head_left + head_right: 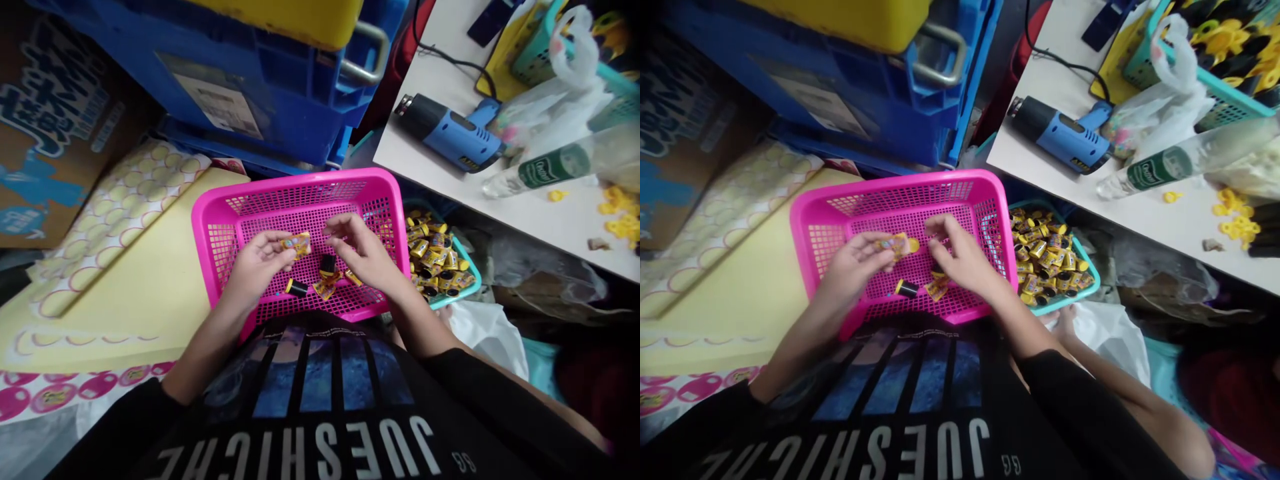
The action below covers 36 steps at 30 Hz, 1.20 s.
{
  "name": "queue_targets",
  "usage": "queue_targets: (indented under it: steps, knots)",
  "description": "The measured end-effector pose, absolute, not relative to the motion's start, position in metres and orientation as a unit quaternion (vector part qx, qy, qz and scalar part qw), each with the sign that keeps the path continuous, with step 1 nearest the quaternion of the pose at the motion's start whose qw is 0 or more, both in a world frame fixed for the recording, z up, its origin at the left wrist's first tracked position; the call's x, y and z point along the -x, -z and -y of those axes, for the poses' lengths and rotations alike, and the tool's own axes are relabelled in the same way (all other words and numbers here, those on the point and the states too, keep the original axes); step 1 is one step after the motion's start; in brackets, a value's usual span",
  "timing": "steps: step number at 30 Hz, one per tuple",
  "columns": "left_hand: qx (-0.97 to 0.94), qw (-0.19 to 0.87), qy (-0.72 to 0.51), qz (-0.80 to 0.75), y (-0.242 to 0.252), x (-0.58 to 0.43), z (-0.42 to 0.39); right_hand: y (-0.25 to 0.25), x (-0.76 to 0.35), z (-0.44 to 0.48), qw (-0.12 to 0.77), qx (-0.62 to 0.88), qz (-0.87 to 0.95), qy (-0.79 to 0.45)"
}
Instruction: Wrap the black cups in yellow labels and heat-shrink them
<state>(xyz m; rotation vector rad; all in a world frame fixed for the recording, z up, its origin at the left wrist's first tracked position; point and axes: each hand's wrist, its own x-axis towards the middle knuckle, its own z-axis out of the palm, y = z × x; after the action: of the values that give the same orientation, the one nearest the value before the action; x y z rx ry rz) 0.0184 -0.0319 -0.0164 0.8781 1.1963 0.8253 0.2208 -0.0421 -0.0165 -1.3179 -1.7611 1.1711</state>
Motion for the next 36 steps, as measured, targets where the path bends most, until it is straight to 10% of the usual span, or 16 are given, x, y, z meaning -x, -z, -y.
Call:
queue_targets:
  steps: [6, 18, 36]
  knots:
    - [-0.329, 0.659, -0.392, -0.551, 0.022, -0.007, 0.033, 0.055, -0.225, 0.061, 0.041, 0.551, 0.784, -0.284]
    - [-0.249, 0.706, -0.409, -0.522, 0.019, -0.01, 0.034, 0.026, -0.201, 0.045, 0.373, 0.398, 0.31, -0.779]
    - [-0.248, 0.704, -0.412, -0.523, 0.025, -0.01, 0.034, 0.02, -0.184, 0.046, 0.37, 0.375, 0.317, -0.789]
